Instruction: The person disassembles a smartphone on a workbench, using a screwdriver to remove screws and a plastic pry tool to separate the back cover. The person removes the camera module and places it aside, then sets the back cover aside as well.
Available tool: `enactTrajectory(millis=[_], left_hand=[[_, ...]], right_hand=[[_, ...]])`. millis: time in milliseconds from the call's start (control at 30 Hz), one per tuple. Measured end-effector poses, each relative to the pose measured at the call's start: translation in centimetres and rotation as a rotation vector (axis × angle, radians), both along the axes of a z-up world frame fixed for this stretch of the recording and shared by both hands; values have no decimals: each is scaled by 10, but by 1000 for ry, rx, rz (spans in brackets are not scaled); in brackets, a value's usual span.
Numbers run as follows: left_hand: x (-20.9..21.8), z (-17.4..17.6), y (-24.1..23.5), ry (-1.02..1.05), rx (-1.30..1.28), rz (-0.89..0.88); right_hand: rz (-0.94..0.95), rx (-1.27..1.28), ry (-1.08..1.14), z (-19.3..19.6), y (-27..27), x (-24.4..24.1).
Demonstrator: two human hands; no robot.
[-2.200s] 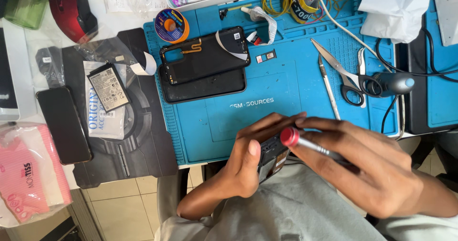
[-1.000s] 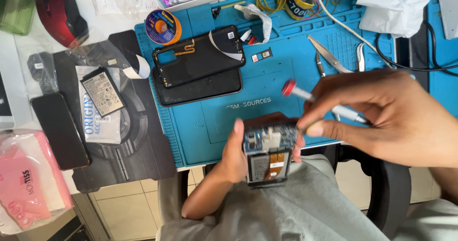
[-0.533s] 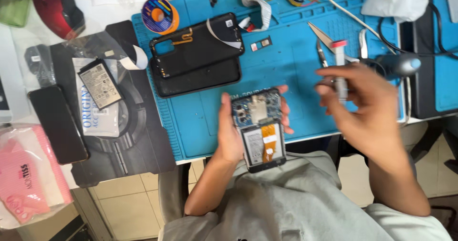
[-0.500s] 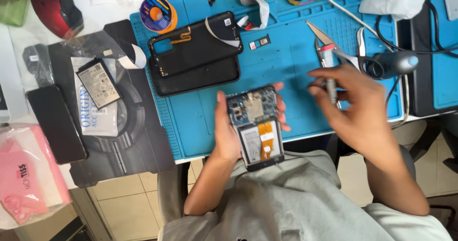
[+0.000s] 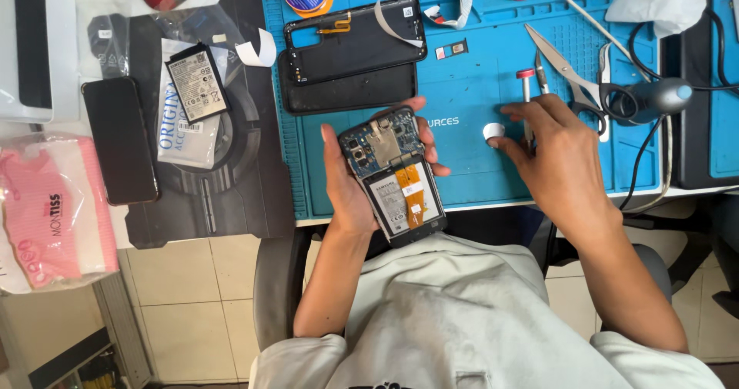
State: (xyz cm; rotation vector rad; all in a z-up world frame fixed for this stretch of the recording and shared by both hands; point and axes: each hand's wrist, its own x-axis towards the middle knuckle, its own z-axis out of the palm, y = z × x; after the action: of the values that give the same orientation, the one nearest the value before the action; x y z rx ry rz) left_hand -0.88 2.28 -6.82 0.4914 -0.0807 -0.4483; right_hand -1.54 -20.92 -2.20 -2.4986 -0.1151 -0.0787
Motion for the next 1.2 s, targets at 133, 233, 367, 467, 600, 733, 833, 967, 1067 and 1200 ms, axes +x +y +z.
enactTrajectory(millis=[133,233,367,467,600,733,833,967,1067,1200], left_hand=[[-8,1,-5,-4,3,-16],[-9,-1,-8,-23,-51,2],[-8,-6,-4,-40,-3,124],[-8,-6,2,-110,20,144],[-15,1,5,-162,65,131],[-19,9,3,-193,21,68],[-22,13,1,-206,-15,14],[-22,14,-6,-255,4,22],[-16,9,-15,-310,72,89],[-6,-3,-22,-449,231,196]], right_hand=[[-2,93,-82,-2,-3,-19],[-5,231,-136,-19,0,-53],[-205,482,-140,-71,35,-110],[48,461,-362,-118,58,-129],[306,377,-294,-159,81,-135],[451,262,-193,-171,90,-130],[458,169,-7,-178,96,-126],[395,73,22,-187,103,-126],[382,183,34,-186,103,-125],[508,304,101,-156,87,-121]])
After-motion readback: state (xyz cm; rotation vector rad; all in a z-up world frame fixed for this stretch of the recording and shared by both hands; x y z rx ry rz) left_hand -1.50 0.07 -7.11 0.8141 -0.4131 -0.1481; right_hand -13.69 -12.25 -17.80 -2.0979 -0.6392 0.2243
